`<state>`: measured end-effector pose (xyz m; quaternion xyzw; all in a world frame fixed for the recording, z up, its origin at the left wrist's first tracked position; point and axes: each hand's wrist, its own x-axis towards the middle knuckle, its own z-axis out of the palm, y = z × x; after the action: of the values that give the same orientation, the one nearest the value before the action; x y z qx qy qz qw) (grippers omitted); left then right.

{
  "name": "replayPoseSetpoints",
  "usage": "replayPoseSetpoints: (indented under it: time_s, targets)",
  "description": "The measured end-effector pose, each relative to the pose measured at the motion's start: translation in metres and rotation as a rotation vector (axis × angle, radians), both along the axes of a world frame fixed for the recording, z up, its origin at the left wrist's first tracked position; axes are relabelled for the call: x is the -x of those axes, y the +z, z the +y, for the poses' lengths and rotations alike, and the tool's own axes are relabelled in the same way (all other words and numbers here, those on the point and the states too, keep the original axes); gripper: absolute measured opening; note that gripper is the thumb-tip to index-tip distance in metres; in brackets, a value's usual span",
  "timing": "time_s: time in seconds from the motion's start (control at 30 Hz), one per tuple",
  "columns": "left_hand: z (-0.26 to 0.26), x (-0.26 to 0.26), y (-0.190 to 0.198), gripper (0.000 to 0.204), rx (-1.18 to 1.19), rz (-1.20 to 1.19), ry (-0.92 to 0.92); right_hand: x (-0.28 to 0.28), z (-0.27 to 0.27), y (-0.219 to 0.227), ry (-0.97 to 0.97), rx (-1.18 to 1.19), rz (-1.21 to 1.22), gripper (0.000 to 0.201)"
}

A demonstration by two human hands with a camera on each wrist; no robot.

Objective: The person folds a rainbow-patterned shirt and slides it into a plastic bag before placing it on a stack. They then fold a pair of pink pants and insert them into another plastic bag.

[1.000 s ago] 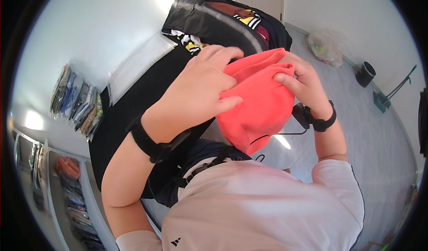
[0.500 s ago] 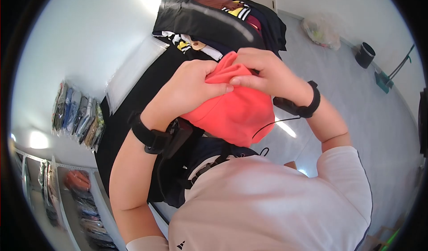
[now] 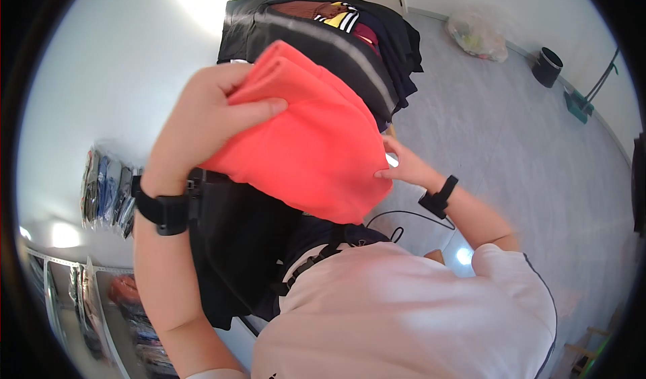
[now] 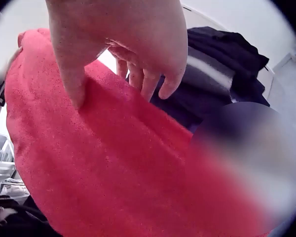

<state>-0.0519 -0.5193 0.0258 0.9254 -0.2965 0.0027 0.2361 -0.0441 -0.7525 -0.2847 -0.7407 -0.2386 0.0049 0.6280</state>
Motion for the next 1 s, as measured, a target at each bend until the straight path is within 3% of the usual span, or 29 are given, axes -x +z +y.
replayPoseSetpoints:
  time_s: [0.07, 0.2, 0.37, 0.43, 0.53, 0.6, 0.67, 0.73, 0.77, 0.93, 0.97, 1.0]
  targets:
    - [0.006, 0.005, 0.013, 0.024, 0.078, -0.009, 0.003, -0.001, 0.009, -0.019, -0.059, -0.057, 0.183, 0.061]
    - [0.032, 0.019, 0.047, 0.023, 0.174, -0.101, 0.065, -0.01, 0.021, -0.057, -0.09, -0.227, 0.251, 0.051]
    - [0.082, 0.045, 0.088, 0.026, 0.336, -0.199, 0.253, -0.01, 0.016, -0.073, -0.221, -0.013, 0.357, 0.025]
    - [0.108, 0.059, 0.101, 0.03, 0.307, -0.258, 0.319, -0.016, 0.011, -0.09, -0.229, 0.009, 0.264, 0.022]
    - [0.161, 0.078, 0.109, 0.037, 0.35, -0.296, 0.451, -0.03, 0.002, -0.09, -0.422, 0.208, 0.074, 0.02]
    - [0.202, 0.094, 0.102, 0.039, 0.375, -0.314, 0.573, -0.038, 0.002, -0.049, -0.594, 0.0, 0.039, 0.013]
    - [0.243, 0.11, 0.09, 0.041, 0.403, -0.331, 0.686, -0.056, -0.01, -0.002, -0.721, 0.091, -0.22, 0.012]
    - [0.281, 0.132, 0.066, 0.045, 0.627, -0.3, 0.892, -0.074, -0.01, 0.053, -0.855, 0.075, -0.414, 0.016]
    - [0.298, 0.141, 0.05, 0.045, 0.639, -0.304, 0.902, -0.083, -0.009, 0.08, -0.85, 0.099, -0.479, 0.019]
    - [0.387, 0.164, -0.037, 0.044, 0.873, -0.189, 0.973, -0.152, 0.039, 0.187, -0.46, 0.392, -0.66, 0.025]
    - [0.398, 0.169, -0.054, 0.045, 0.808, -0.174, 0.99, -0.163, 0.055, 0.199, -0.327, 0.418, -0.72, 0.028]
    - [0.41, 0.175, -0.067, 0.045, 0.737, -0.17, 1.001, -0.174, 0.072, 0.2, -0.316, 0.403, -0.736, 0.028]
